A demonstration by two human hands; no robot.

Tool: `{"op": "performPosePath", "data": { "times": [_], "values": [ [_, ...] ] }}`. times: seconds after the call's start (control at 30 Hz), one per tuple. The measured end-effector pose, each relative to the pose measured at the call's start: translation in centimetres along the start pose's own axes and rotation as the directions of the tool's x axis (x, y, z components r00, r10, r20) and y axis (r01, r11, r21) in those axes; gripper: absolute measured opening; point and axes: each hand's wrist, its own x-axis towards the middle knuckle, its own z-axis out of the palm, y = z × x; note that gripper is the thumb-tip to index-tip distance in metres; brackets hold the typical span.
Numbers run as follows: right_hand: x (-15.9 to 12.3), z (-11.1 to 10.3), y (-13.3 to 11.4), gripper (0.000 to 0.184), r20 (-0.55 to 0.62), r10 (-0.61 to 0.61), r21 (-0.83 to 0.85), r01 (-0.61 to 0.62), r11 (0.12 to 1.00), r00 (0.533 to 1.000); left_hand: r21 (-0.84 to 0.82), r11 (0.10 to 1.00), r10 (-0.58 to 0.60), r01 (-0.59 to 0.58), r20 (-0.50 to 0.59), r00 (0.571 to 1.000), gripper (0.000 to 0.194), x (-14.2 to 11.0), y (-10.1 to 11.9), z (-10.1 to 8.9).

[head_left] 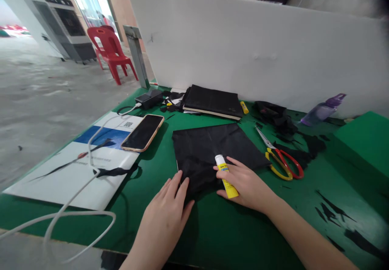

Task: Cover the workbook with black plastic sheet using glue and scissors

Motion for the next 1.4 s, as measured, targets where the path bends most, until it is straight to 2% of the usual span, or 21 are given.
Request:
{"op": "performPosePath", "data": {
  "times": [0.13, 0.33, 0.43, 0.5, 0.63, 0.8, 0.97, 1.03, 1.13, 1.2, 1.27, 1.33, 1.4],
  "values": [
    [-0.3, -0.4, 0.4, 0.030, -0.004, -0.010, -0.005, 0.010, 1.000, 1.000, -0.015, 0.999, 0.028, -0.029, -0.030, 0.999, 0.036, 0.0, 1.1, -0.8],
    [-0.8, -0.7, 1.0, 0.034, 0.020, -0.018, 0.027, 0.017, 0.999, 1.000, -0.022, 0.997, 0.068, -0.068, 0.011, 0.998, 0.028, 0.2, 1.3, -1.3],
    [-0.9, -0.7, 1.0, 0.033, 0.008, -0.021, 0.025, 0.021, 0.999, 1.000, -0.053, 0.996, 0.073, -0.070, 0.054, 0.996, 0.032, 0.1, 0.9, -1.3],
    [-0.9, -0.9, 1.0, 0.033, 0.013, -0.007, 0.028, 0.006, 1.000, 1.000, -0.089, 0.996, 0.030, -0.022, 0.087, 0.996, 0.040, -0.1, 0.4, -1.3],
    [-1.0, -1.4, 1.4, 0.037, 0.031, 0.054, 0.024, -0.055, 0.998, 0.998, -0.091, 0.994, -0.057, 0.063, 0.065, 0.996, 0.053, -0.6, -0.9, -0.6],
    [-1.6, -2.2, 2.5, 0.045, 0.080, 0.199, -0.003, -0.199, 0.980, 0.977, -0.065, 0.997, 0.038, -0.033, 0.080, 0.996, 0.051, -1.0, -1.4, 0.2],
    [-2.9, -3.6, 4.5, 0.049, 0.138, 0.346, -0.039, -0.344, 0.938, 0.928, -0.048, 0.999, 0.021, -0.018, 0.072, 0.997, 0.046, -0.8, -1.0, 0.0],
    [-3.6, -4.0, 5.6, 0.051, 0.120, 0.401, -0.096, -0.392, 0.915, 0.908, -0.055, 0.998, 0.019, -0.015, 0.073, 0.997, 0.045, -0.5, -1.0, -0.4],
    [-4.4, -4.0, 7.0, 0.056, 0.099, 0.458, -0.162, -0.440, 0.883, 0.883, -0.091, 0.989, 0.124, -0.115, 0.099, 0.987, 0.052, 0.0, -1.1, -0.8],
    [-4.6, -3.6, 7.3, 0.055, 0.103, 0.456, -0.171, -0.436, 0.883, 0.884, -0.126, 0.977, 0.190, -0.174, 0.128, 0.974, 0.055, 0.2, -1.2, -1.0],
    [-4.4, -3.0, 7.2, 0.052, 0.091, 0.431, -0.174, -0.412, 0.894, 0.898, -0.154, 0.973, 0.198, -0.175, 0.150, 0.969, 0.053, 0.3, -1.2, -1.0],
    [-4.0, -2.1, 7.1, 0.047, 0.040, 0.396, -0.191, -0.382, 0.904, 0.917, -0.169, 0.973, 0.186, -0.158, 0.165, 0.969, 0.051, 0.4, -1.0, -1.0],
    [-3.4, -1.1, 7.1, 0.041, -0.090, 0.384, -0.220, -0.394, 0.892, 0.919, -0.178, 0.973, 0.179, -0.149, 0.167, 0.970, 0.052, 0.5, -0.6, -0.9]
  ]
}}
